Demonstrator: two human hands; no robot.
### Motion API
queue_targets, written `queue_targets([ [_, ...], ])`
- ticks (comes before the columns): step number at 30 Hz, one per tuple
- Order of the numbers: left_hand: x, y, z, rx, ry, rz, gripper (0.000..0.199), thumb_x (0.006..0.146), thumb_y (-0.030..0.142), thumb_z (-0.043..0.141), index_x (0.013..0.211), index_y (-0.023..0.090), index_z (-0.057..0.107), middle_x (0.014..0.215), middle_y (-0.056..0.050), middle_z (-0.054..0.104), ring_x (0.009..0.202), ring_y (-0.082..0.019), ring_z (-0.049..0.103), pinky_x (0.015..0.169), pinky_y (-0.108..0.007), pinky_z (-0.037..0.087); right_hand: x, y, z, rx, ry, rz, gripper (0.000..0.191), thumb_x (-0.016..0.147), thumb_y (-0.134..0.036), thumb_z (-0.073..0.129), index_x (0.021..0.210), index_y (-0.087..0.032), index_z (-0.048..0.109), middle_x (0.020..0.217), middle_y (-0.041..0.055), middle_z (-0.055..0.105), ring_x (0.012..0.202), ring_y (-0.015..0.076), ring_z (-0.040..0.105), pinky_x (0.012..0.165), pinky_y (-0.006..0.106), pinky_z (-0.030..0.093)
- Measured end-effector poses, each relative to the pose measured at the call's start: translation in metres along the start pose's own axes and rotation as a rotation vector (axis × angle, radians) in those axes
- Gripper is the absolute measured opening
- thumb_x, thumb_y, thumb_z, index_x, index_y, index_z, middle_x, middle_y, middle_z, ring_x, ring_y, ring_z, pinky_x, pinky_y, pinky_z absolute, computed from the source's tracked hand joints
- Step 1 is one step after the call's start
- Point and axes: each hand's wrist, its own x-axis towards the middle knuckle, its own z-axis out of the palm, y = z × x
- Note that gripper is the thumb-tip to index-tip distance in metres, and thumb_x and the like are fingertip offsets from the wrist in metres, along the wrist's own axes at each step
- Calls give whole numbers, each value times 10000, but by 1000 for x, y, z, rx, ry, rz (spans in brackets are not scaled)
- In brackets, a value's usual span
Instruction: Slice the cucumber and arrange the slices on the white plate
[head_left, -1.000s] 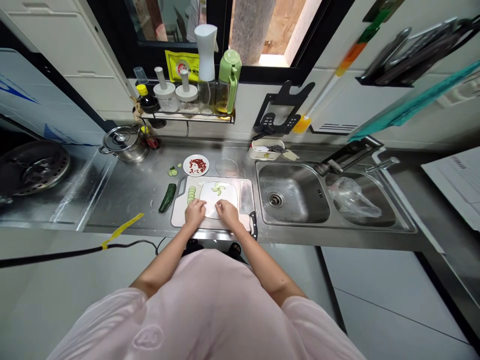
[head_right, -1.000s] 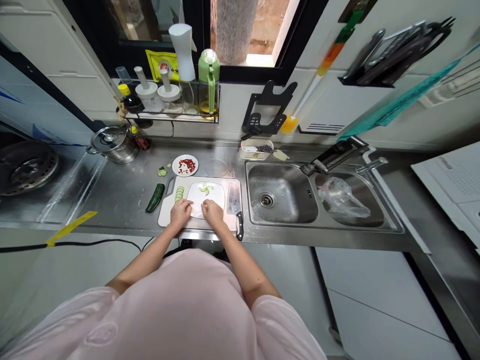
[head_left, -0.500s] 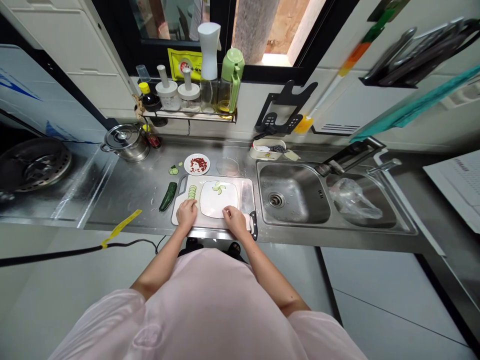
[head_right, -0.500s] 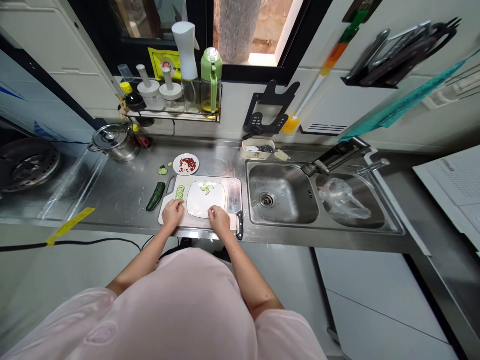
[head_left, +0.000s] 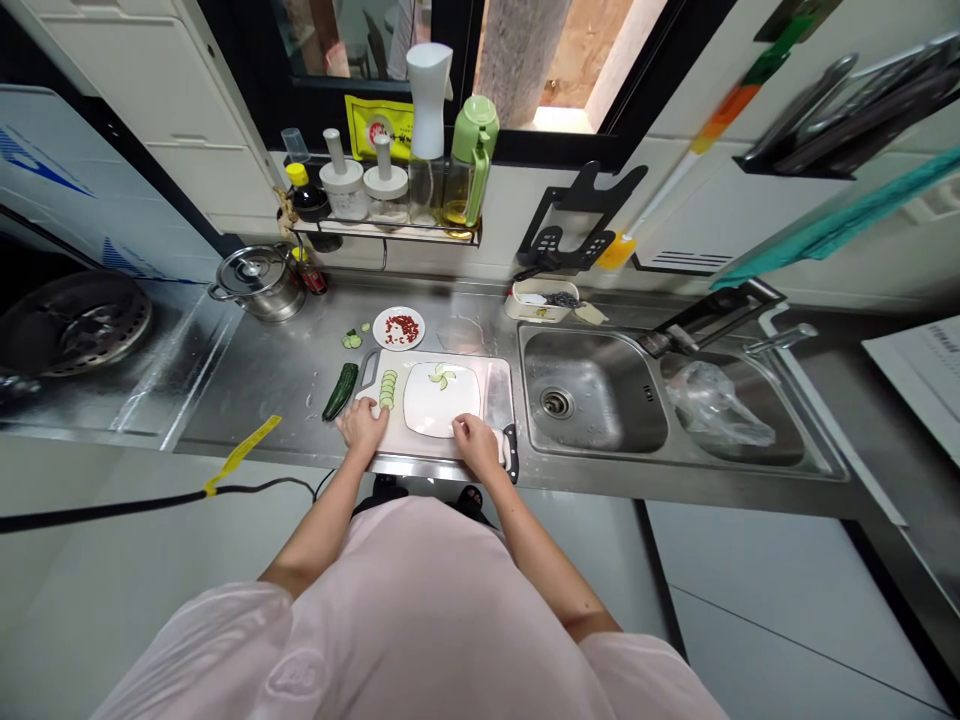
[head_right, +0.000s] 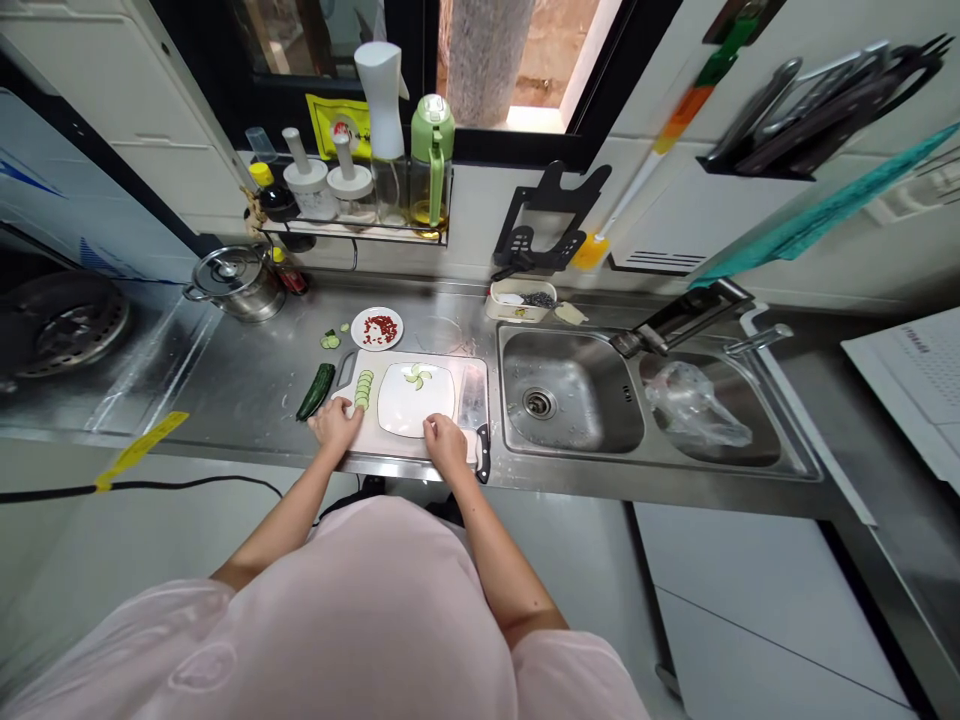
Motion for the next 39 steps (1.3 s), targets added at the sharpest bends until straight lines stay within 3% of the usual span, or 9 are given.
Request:
queue_targets([
  [8,0,3,0,-41,-23,19,254,815,401,489,935,213,610,1052,-107,622,1019,-286,525,866,-418,312,1,-2,-1,20,-1,4,250,918,-336,407,954,-226,628,863,31,651,789,167,579,684,241,360],
  [14,2,2,5,-209,30,16,161,803,356,503,847,227,588,877,-33,652,892,-213,565,800,-330,376,2,0,-2,37,18,22,258,913,-346,404,945,-226,631,860,30,650,775,167,575,673,243,362],
  [20,10,10,9,-695,-13,-57,196,737,364,593,835,195,586,762,2,619,666,-118,540,677,-233,432,9,-7,-7,77,40,-11,257,902,-337,410,934,-219,637,810,26,636,742,161,563,659,242,365],
  [24,14,28,-2,-1082,-99,-44,239,665,341,681,803,157,616,736,-17,616,675,-113,553,682,-227,446,18,-18,-12,167,92,-61,255,897,-345,422,907,-217,642,766,20,620,708,159,551,611,243,357],
  [27,14,42,-14,-1236,-175,-20,264,649,328,713,821,143,636,743,-24,628,683,-111,566,694,-233,448,26,-27,-15,249,129,-92,243,887,-358,447,904,-216,642,741,17,606,689,161,541,614,249,373],
  [34,5,65,-40,-1227,-292,130,234,657,307,728,815,146,669,770,-35,652,713,-122,589,706,-242,455,44,-52,-21,458,146,-263,231,869,-362,514,961,-204,656,916,54,633,792,169,567,731,285,442],
  [39,-2,72,-50,-1150,-351,239,209,670,300,722,795,138,679,765,-37,652,697,-123,583,696,-248,455,46,-59,-22,473,87,-327,194,880,-332,510,915,-208,654,876,44,628,839,178,565,732,285,435],
])
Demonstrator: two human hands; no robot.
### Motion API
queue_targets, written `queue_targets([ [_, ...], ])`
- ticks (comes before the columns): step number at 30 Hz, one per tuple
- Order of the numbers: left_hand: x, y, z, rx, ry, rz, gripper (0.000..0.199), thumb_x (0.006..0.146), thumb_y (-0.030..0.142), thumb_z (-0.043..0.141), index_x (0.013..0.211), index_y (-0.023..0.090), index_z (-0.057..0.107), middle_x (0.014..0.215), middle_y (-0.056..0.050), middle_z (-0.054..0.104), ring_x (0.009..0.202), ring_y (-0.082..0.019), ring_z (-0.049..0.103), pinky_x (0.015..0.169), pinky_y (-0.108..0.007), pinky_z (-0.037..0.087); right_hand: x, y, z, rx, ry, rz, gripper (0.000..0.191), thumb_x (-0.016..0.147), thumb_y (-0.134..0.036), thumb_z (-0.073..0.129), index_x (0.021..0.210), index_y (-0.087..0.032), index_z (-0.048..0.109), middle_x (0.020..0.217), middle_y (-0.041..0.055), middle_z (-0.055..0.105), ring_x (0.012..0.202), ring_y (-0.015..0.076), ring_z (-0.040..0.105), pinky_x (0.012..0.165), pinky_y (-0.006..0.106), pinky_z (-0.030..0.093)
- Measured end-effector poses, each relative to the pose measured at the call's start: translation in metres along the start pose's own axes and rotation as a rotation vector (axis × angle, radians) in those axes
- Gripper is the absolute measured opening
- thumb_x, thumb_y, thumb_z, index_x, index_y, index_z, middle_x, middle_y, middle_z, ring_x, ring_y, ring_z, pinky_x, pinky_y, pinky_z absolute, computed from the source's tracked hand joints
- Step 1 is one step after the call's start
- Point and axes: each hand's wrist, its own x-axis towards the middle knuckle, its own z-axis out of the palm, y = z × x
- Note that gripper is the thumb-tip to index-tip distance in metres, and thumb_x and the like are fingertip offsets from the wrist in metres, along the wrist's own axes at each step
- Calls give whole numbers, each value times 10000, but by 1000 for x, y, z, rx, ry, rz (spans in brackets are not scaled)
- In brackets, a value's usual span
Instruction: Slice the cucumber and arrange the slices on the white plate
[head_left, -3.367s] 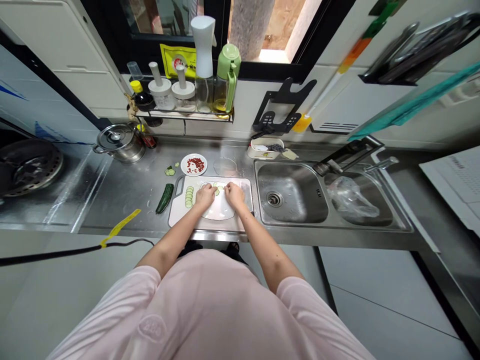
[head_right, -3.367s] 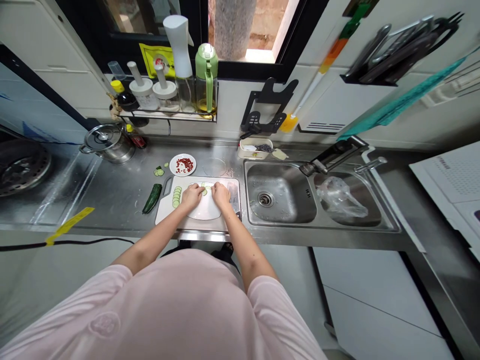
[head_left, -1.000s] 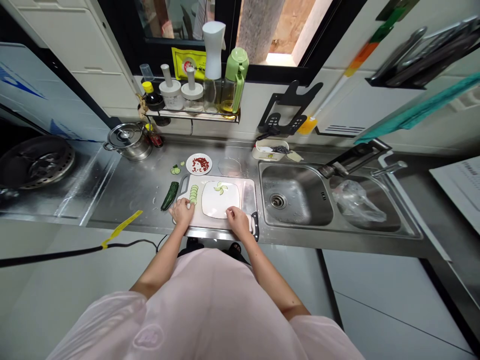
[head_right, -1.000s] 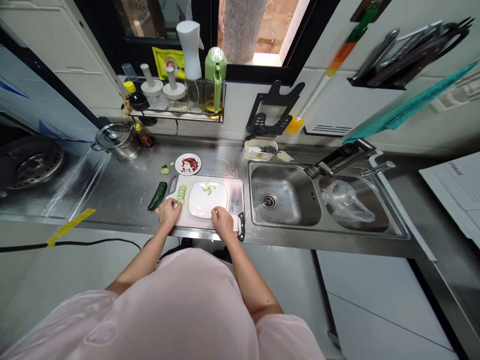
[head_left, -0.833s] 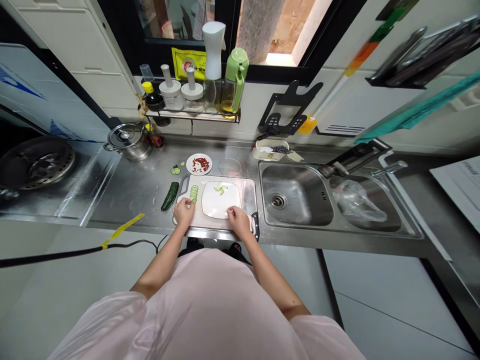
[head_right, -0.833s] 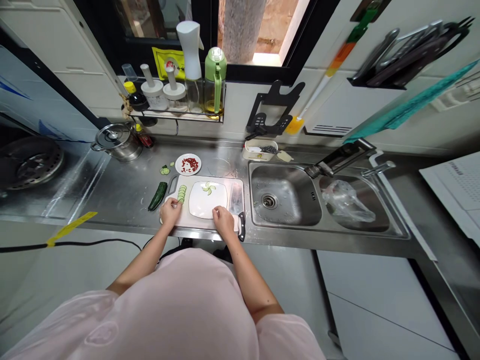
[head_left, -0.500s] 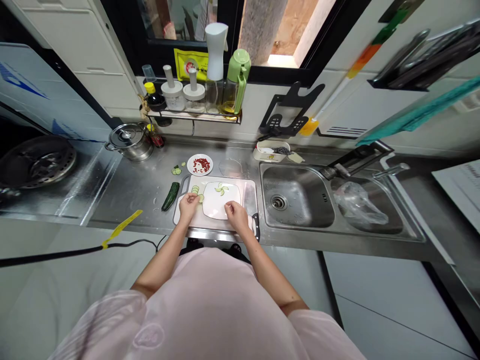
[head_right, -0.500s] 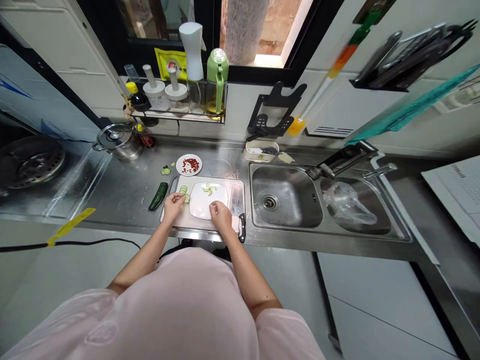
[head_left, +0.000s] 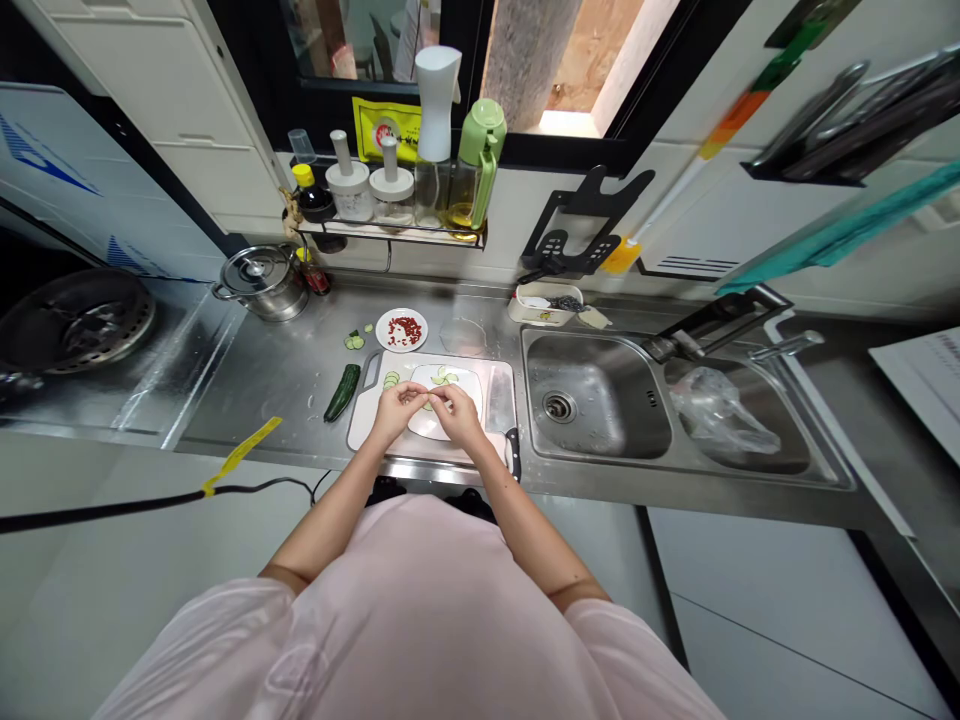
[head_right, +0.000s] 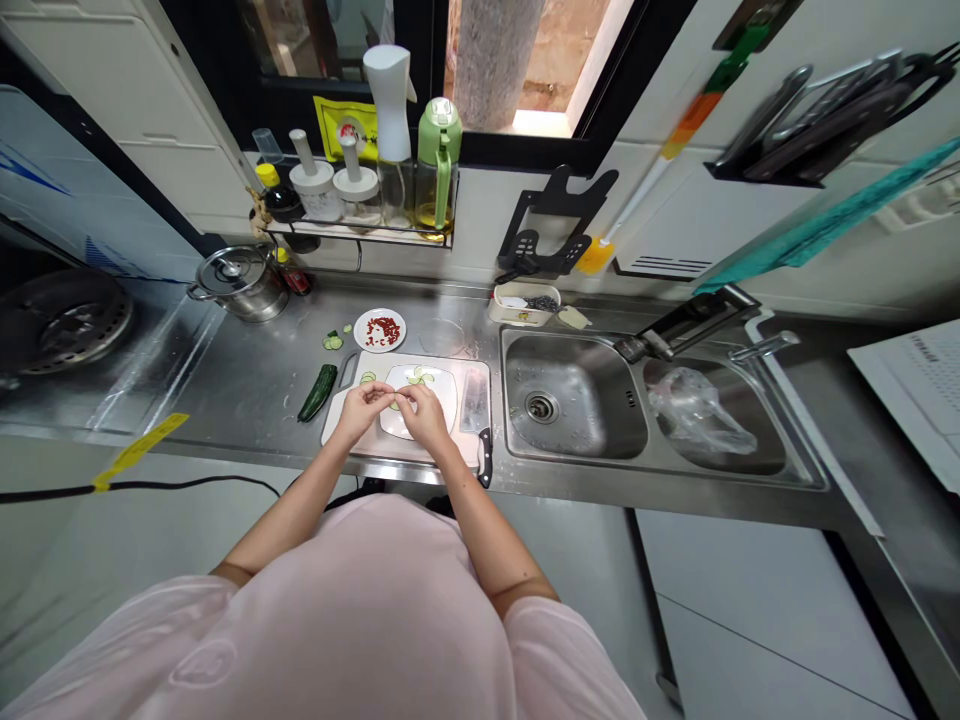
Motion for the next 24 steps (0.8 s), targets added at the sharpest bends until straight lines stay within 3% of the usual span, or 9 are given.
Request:
queue_targets([
  [8,2,-11,1,-48,-59,-21,246,666,310,734,837,145,669,793,-34,651,728,-121,586,714,-249,453,0,2,-1,45,18,55,169,860,-330,522,804,-201,616,778,27,622,725,157,550,690,266,427],
  [14,0,-5,2,-126,-40,-95,345,715,379,694,976,160,644,708,0,602,683,-104,558,667,-224,421,2,3,-2,115,60,111,217,848,-390,522,800,-201,617,795,25,637,719,154,549,687,266,434],
  [19,0,-2,4,-156,-105,-239,391,765,456,625,1011,153,619,720,-36,643,578,-80,502,523,-195,328,7,9,-6,268,95,180,256,816,-442,555,798,-193,610,769,24,638,713,158,565,683,271,444],
  [24,2,0,10,-279,-166,-367,469,741,494,645,1072,168,583,719,-37,650,541,-62,487,476,-168,281,10,6,-13,351,106,189,268,798,-451,570,770,-186,601,745,24,624,710,159,564,692,279,449],
])
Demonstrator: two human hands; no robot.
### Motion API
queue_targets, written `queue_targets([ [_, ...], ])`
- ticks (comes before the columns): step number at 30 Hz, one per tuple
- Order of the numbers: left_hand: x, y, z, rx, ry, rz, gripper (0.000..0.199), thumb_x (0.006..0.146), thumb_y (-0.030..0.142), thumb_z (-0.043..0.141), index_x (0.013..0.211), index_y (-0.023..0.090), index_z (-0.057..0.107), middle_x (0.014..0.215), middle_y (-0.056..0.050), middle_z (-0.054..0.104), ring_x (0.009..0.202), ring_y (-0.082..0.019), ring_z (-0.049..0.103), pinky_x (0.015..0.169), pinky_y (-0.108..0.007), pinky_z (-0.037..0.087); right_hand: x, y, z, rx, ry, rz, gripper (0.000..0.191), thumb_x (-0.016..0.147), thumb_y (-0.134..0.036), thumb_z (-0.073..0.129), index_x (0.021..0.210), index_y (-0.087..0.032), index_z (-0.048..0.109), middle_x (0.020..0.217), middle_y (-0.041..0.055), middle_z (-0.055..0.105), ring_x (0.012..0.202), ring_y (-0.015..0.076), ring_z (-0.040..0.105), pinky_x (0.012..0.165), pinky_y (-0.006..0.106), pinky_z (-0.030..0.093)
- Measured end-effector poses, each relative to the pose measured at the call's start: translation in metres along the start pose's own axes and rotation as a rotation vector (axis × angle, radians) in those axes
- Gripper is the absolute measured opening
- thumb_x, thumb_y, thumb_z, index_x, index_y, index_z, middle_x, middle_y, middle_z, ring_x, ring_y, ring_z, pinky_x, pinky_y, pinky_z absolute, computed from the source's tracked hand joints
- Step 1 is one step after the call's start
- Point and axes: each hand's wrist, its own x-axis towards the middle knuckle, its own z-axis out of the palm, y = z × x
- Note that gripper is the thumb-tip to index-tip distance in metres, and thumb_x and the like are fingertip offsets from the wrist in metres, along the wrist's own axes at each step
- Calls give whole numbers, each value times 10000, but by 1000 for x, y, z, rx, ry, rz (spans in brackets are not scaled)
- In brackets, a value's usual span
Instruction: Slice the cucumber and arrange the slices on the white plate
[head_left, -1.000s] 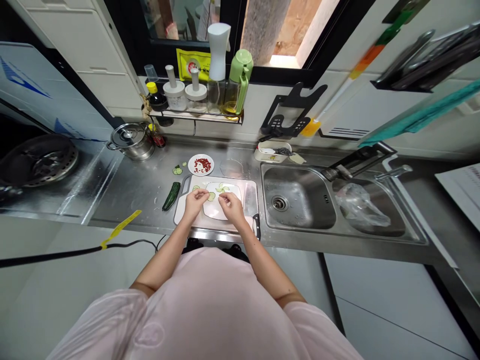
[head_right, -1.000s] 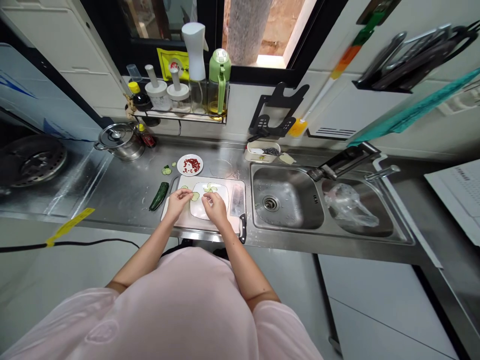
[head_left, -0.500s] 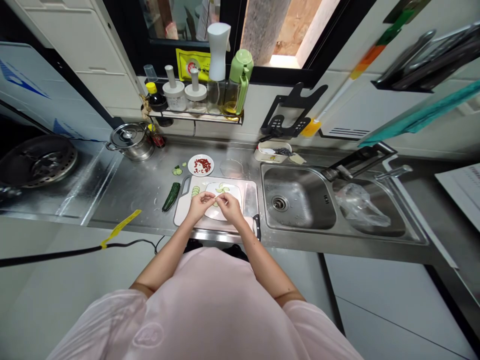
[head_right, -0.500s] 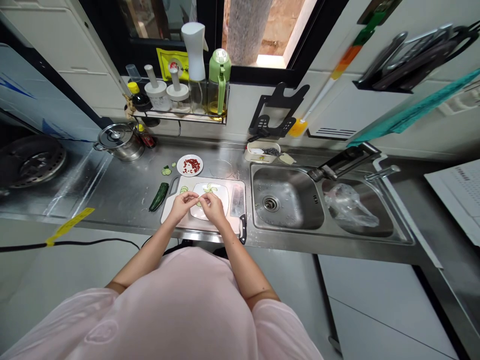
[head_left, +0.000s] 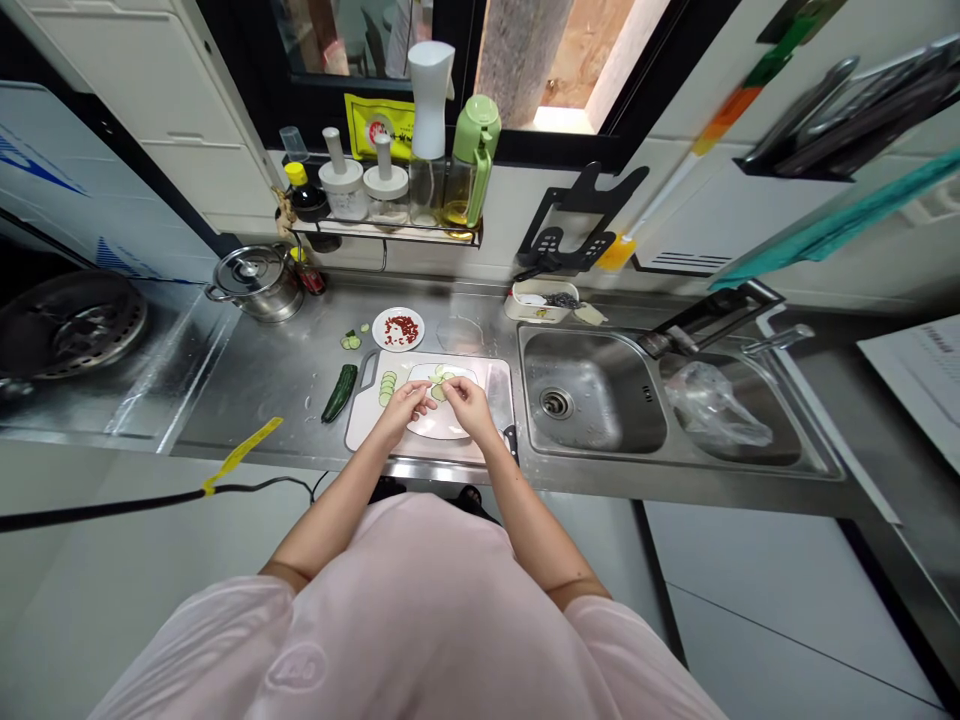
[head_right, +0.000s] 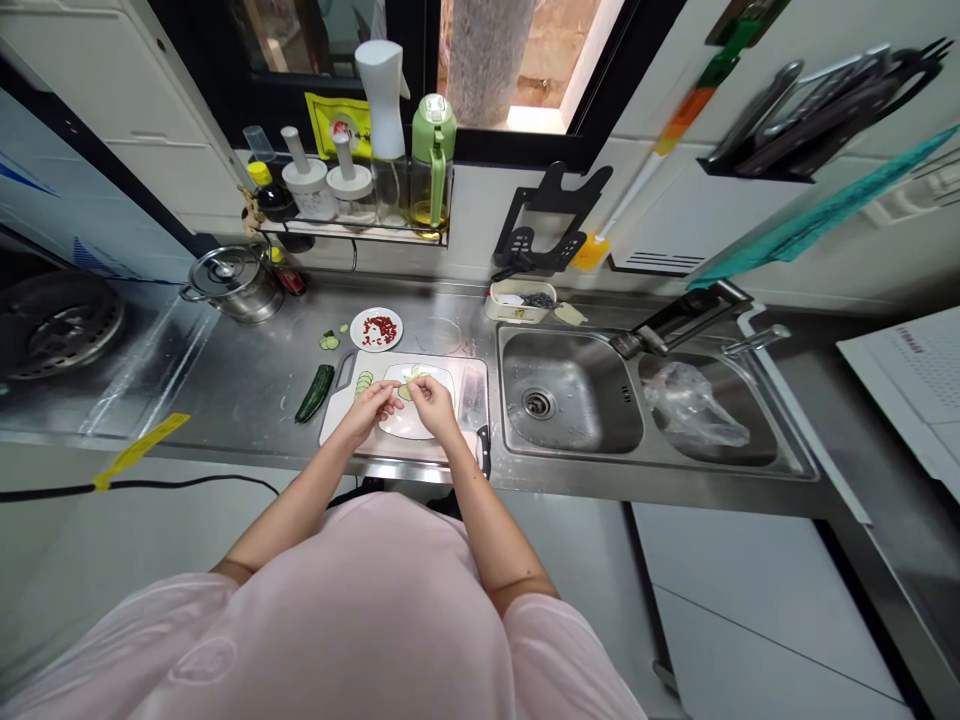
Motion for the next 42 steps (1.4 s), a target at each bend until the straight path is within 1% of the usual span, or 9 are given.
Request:
queue_targets([
  [7,3,7,8,-71,-35,-160,505,712,525,668,1080,192,576,683,-20,642,511,-59,503,439,-152,254,0,-5,-6,-34,-34,-27,282,798,-464,562,779,-185,601,768,29,635,734,158,572,714,282,452],
  [12,6,9,11,-88,-27,-210,491,708,514,674,1084,210,585,709,-19,638,530,-60,514,438,-148,264,0,-5,-9,-66,-45,-48,287,808,-464,550,785,-183,602,786,35,643,744,159,575,708,284,455],
  [19,16,7,12,-85,-16,-158,472,672,402,721,1090,223,595,810,-25,647,560,-46,504,450,-139,286,1,0,-16,-124,-75,-71,264,820,-433,552,817,-180,627,824,36,658,772,158,580,716,276,447],
  [25,23,6,13,-30,15,-72,480,647,349,737,1088,220,598,839,-37,663,587,-54,499,453,-145,250,1,6,-21,-143,-63,-86,241,828,-404,554,835,-177,637,818,30,659,762,152,579,723,273,444],
  [33,25,10,16,29,22,36,485,589,323,767,1034,207,612,710,4,598,603,-74,493,469,-173,248,2,12,-22,-194,-41,-74,242,821,-406,549,825,-182,641,787,30,657,734,157,572,698,276,444],
  [37,27,10,17,59,19,102,514,569,314,778,1039,193,608,706,13,596,602,-74,494,497,-182,286,2,14,-23,-203,-30,-48,249,808,-416,556,810,-182,640,764,29,658,712,157,574,684,276,446],
  [42,34,7,21,87,-5,113,513,555,291,786,1027,172,624,728,2,622,631,-88,526,578,-208,363,3,17,-29,-223,-36,-9,250,785,-420,567,803,-182,641,754,23,661,702,156,578,668,271,443],
])
